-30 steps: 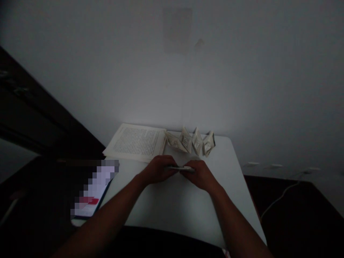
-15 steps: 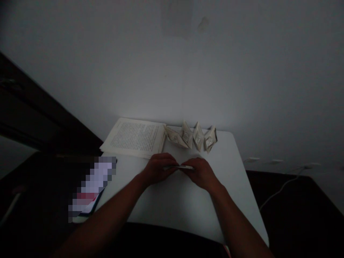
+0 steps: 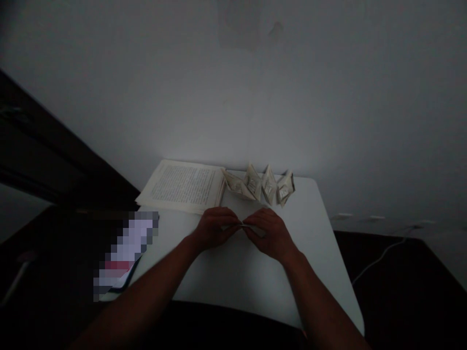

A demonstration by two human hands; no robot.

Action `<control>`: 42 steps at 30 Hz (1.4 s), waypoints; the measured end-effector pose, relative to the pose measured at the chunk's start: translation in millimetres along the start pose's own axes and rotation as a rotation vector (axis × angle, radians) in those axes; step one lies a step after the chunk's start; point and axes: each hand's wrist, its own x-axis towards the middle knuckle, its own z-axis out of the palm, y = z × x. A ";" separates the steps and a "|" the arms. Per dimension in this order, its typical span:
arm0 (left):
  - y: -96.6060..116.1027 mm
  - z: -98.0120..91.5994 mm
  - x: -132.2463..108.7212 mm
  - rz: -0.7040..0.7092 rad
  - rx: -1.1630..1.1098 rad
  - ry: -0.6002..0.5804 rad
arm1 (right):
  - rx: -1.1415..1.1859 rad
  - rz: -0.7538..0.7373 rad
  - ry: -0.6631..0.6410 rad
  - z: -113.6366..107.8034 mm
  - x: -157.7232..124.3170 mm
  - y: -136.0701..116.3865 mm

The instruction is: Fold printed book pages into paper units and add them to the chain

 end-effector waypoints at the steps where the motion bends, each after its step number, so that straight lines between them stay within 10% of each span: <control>1: 0.6 -0.2 0.0 0.000 -0.010 -0.002 | 0.014 -0.021 0.001 0.2 0.8 -0.4; 42: 1.1 -0.9 1.4 0.023 -0.007 0.064 | -0.009 -0.034 0.084 3.8 0.4 -2.3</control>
